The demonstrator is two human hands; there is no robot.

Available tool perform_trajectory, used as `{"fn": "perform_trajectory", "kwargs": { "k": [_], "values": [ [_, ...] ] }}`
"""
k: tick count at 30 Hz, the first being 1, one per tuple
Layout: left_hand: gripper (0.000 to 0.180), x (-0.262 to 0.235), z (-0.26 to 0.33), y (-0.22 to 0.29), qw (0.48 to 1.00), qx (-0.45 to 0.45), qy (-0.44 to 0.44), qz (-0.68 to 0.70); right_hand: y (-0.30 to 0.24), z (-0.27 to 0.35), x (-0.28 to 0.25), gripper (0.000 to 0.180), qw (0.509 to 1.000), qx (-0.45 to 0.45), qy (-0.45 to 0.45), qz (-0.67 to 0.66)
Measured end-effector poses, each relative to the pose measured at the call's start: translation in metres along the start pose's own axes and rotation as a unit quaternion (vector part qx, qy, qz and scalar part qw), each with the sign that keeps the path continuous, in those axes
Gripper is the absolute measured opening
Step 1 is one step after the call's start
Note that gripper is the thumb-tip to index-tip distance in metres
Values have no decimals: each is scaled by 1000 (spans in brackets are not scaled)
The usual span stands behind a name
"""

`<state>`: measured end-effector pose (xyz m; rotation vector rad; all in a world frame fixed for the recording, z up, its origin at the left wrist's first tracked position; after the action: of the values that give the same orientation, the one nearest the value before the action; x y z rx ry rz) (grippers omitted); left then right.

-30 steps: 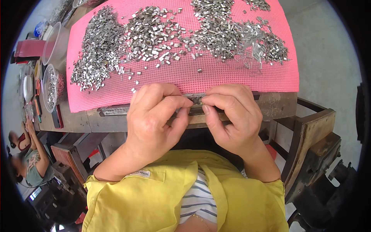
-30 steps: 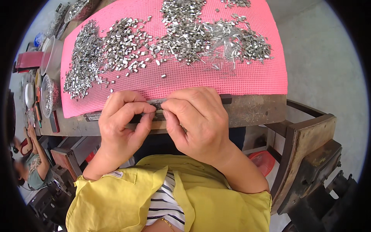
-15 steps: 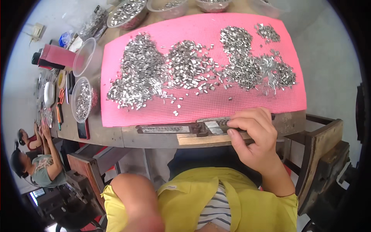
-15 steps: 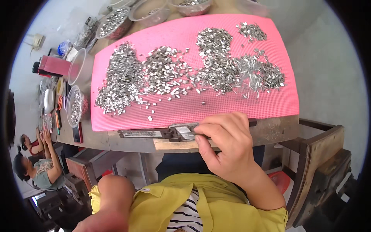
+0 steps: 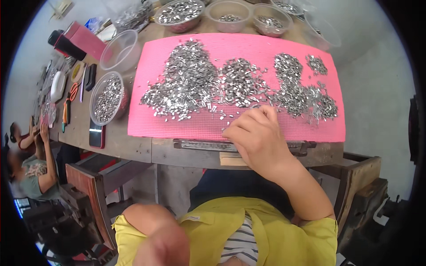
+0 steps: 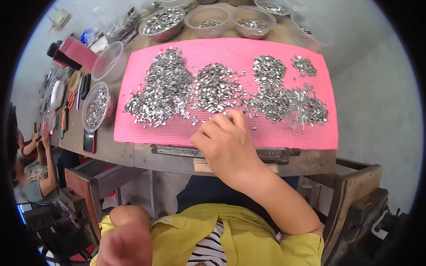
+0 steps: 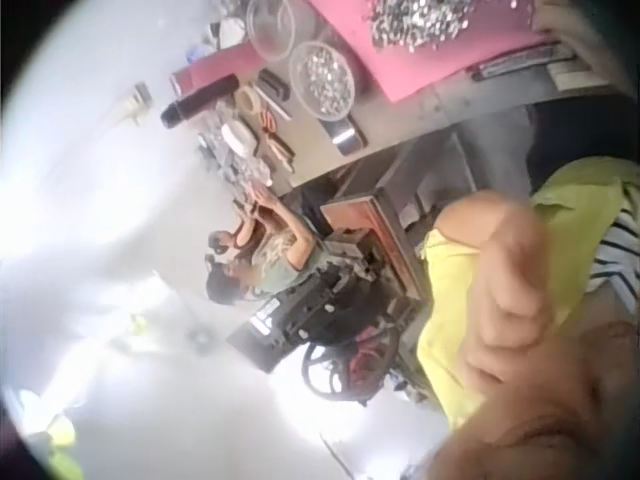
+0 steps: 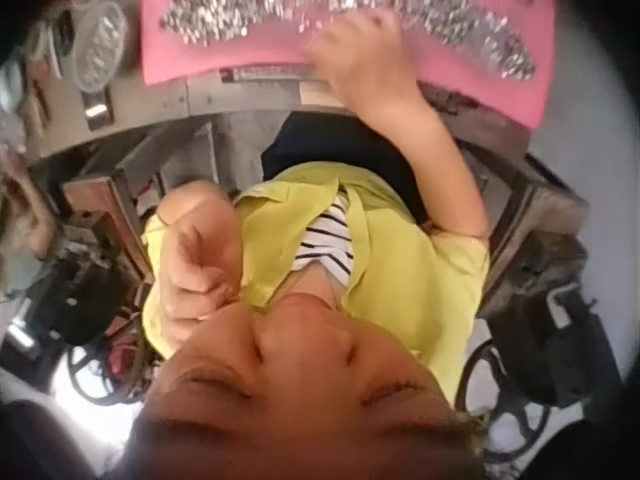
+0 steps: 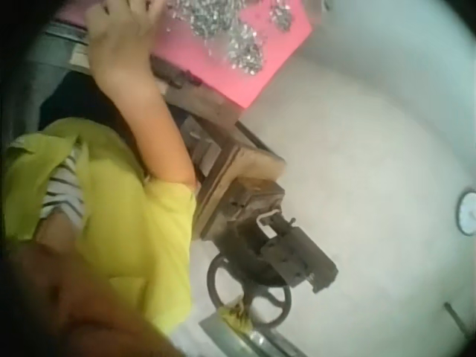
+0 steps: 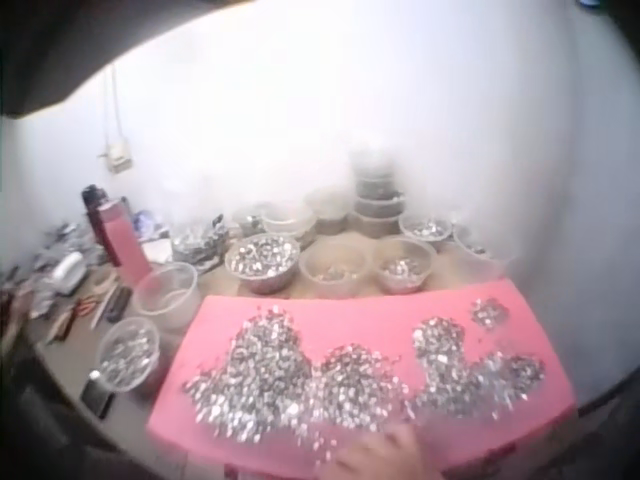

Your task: Selecting small metal components and placing them into a strip before processing them with a manual press.

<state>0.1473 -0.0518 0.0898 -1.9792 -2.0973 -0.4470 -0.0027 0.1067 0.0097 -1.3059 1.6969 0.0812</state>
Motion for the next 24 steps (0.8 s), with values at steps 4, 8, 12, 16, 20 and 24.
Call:
{"fn": "perform_trajectory", "kwargs": {
  "k": [4, 8, 12, 16, 20, 24],
  "values": [
    [8, -53, 18, -21, 945, -208, -53, -247, -6, -16, 12, 14, 999, -27, -27, 3],
    [19, -99, 33, -59, 760, -291, -174, -555, -12, -32, 34, 11, 998, -43, -40, -6],
    [19, -126, 46, -81, 745, -359, -171, -536, -18, -51, 57, 8, 997, -63, -38, -14],
    [20, -134, 40, -93, 730, -376, -197, -535, -25, -63, 77, 7, 996, -82, -23, 2],
    [19, -134, 35, -104, 731, -342, -291, -514, -34, -68, 89, 9, 989, -116, -35, 80],
    [15, -133, 30, -112, 725, -287, -384, -495, -35, -65, 89, 10, 987, -118, -41, 100]
  ]
}}
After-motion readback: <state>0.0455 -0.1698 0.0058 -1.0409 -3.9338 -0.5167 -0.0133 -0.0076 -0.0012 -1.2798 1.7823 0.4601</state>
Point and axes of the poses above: each hand's wrist, its own z-axis away from the middle knuckle, its own x-axis out of the palm, y = z × x, the point moved 2 cm from there along -z, towards the middle knuckle, and after that the axes turned 11 degrees about y, right-handed, at the moved point
